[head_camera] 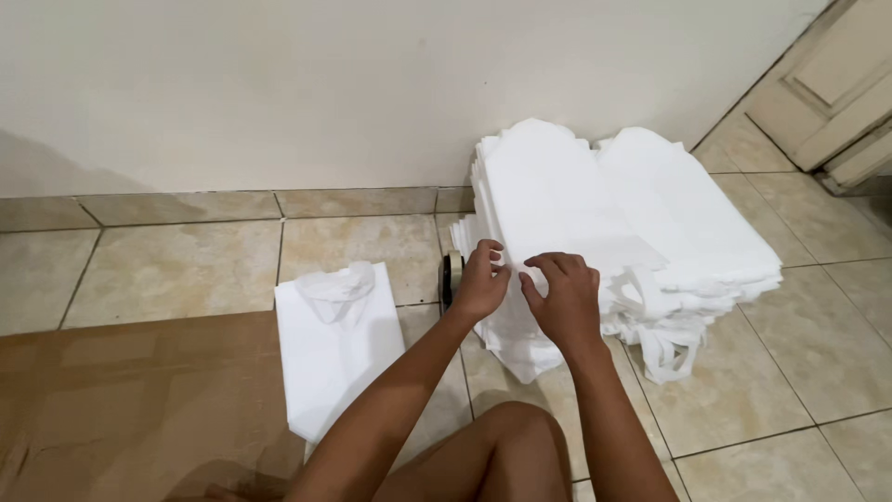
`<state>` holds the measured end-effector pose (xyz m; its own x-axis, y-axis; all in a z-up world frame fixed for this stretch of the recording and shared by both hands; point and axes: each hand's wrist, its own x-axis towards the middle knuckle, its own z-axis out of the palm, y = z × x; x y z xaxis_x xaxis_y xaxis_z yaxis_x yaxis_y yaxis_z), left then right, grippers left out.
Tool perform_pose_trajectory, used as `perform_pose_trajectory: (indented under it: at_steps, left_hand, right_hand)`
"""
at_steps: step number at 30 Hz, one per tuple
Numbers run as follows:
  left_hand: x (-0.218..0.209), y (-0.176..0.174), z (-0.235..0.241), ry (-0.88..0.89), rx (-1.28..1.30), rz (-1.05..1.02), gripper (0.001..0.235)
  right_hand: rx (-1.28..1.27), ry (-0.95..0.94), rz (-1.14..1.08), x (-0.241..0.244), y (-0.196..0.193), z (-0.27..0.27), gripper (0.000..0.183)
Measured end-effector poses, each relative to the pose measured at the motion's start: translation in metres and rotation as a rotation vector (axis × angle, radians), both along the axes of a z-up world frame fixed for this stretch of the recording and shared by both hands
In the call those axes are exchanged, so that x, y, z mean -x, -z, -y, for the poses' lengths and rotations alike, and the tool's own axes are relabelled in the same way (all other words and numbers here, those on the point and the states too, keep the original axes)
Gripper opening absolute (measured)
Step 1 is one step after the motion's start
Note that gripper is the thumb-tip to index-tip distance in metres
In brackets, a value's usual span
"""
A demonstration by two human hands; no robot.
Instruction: The person sits on the floor and repeatedly folds white plastic shopping bags. They pick up a bag from a large pile, fold it into a smaller square shape, and place it onto a separate, growing stack. A tape dispenser is visible nearby but is not used.
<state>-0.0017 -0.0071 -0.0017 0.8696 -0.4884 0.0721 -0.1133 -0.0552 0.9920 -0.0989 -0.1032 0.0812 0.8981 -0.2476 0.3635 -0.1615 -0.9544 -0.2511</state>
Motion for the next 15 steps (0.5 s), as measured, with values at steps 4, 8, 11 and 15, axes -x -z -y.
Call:
perform_pose_trajectory:
  at_steps: [4, 8, 11, 15]
  left_hand:
    - [0.005, 0.000, 0.018, 0.062, -0.064, -0.094, 0.037]
    - [0.009, -0.001, 0.020, -0.011, -0.038, -0.189, 0.039]
    - [0.009, -0.002, 0.020, -0.080, 0.013, -0.182, 0.034]
    - [0.004, 0.002, 0.028, -0.090, 0.130, -0.141, 0.030]
  right_hand:
    - [0.006, 0.058, -0.269, 0.005, -0.011, 0.011, 0.041]
    - [0.037, 0.081, -0.403, 0.002, 0.011, 0.021, 0.053]
    - [0.026, 0.082, -0.307, 0.000, 0.029, 0.030, 0.047]
    - [0.055, 0.086, -0.246, 0.000, 0.036, 0.037, 0.039]
